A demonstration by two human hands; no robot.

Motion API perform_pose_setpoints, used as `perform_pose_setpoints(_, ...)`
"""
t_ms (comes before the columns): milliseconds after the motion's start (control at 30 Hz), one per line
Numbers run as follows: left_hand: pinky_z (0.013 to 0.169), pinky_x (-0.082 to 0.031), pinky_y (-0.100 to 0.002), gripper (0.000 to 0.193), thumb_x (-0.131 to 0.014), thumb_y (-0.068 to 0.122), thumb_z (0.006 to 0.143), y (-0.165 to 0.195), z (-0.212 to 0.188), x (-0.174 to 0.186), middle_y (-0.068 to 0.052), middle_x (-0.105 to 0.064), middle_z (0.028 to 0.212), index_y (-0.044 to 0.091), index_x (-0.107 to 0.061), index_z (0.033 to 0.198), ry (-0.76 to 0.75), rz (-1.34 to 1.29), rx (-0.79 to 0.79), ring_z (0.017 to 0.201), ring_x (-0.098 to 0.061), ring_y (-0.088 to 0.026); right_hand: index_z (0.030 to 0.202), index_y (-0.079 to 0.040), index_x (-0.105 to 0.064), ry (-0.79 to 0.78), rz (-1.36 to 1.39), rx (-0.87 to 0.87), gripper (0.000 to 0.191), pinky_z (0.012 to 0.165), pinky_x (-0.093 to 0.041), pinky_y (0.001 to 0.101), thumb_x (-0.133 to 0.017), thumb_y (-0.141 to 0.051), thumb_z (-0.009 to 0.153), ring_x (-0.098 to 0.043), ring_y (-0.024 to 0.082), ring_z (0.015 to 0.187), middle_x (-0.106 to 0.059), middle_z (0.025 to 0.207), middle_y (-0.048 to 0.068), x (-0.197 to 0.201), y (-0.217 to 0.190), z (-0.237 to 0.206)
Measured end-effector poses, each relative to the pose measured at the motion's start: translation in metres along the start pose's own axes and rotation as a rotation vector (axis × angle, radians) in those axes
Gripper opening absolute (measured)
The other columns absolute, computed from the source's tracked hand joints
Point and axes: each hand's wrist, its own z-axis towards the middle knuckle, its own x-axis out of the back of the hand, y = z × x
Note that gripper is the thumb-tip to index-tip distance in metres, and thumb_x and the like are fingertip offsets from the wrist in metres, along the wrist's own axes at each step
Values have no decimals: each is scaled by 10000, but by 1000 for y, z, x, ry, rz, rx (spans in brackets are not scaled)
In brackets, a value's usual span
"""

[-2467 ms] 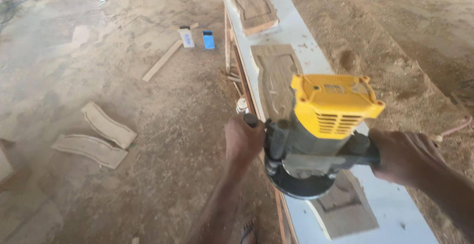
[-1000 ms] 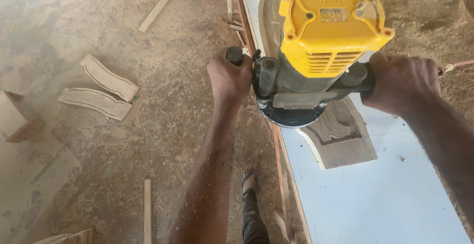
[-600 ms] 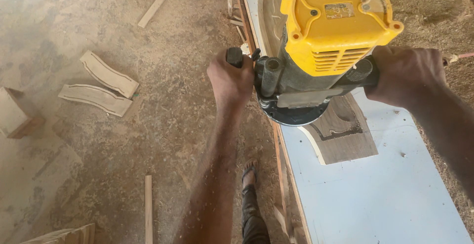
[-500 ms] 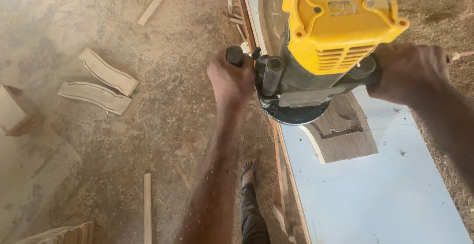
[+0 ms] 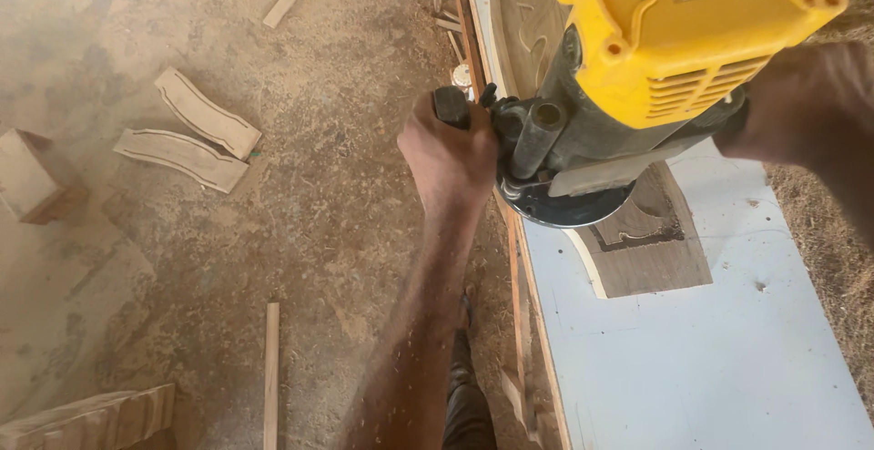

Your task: The person uses a yellow handheld router to carve a decorative pattern into a flat wooden board clamped to a workbench. The person guides the tool along the marked design, removing material and creating a recessed profile while sawdust accumulates on the surface.

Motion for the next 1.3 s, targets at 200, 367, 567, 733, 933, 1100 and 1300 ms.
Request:
perform_pose_setpoints(200,448,-488,-310,114,-644,40,833,9,-19,-1,-40,-614,609,53,-587,736,50,-35,-19,481,-569,-110,1343,-133,-686,506,54,171,899,876,-589,396,-801,-447,508,-715,227,955,-739,1154,73,13,6,9)
perform_pose_setpoints(367,396,-483,-295,124,-632,46,852,16,-27,-4,-32,-618,595,56,-577,741,32,-51,77,437,-554,-115,1381,-95,-640,603,164,229,915,999,-572,423,-828,-314,513,-705,298,1107,-712,1254,116,18,6,10)
perform_pose_setpoints(567,404,-498,-279,99,-649,41,837,20,-36,-9,-27,-618,598,49,-570,777,80,-49,62,436,-574,-106,1367,-90,-637,507,162,163,875,985,-571,415,-821,-306,539,-703,293,1094,-710,1237,118,12,7,25)
perform_pose_setpoints(733,385,-518,-285,109,-664,61,852,23,-37,-15,-31,-631,621,50,-578,786,76,-50,136,424,-575,-122,1355,-86,-634,453,170,150,842,974,-570,408,-815,-300,560,-702,289,1083,-708,1224,120,10,5,36)
perform_pose_setpoints(933,385,-516,-277,86,-671,53,832,26,-43,-16,-46,-649,633,39,-587,823,98,-57,139,448,-602,-114,1340,-81,-632,413,178,136,802,960,-569,399,-808,-292,586,-700,284,1070,-706,1207,122,16,-1,43)
perform_pose_setpoints(1100,389,-527,-264,63,-659,46,839,32,-45,-16,-49,-656,646,26,-601,823,93,-98,144,449,-613,-120,1328,-77,-629,383,178,115,769,949,-568,392,-802,-286,608,-699,281,1059,-704,1194,124,25,1,42)
perform_pose_setpoints(1300,493,-556,-305,104,-685,55,794,37,-45,-9,-78,-681,659,5,-605,838,83,-124,120,494,-641,-132,1314,-73,-627,339,191,91,730,936,-567,384,-795,-279,634,-697,276,1046,-701,1178,126,39,1,42)
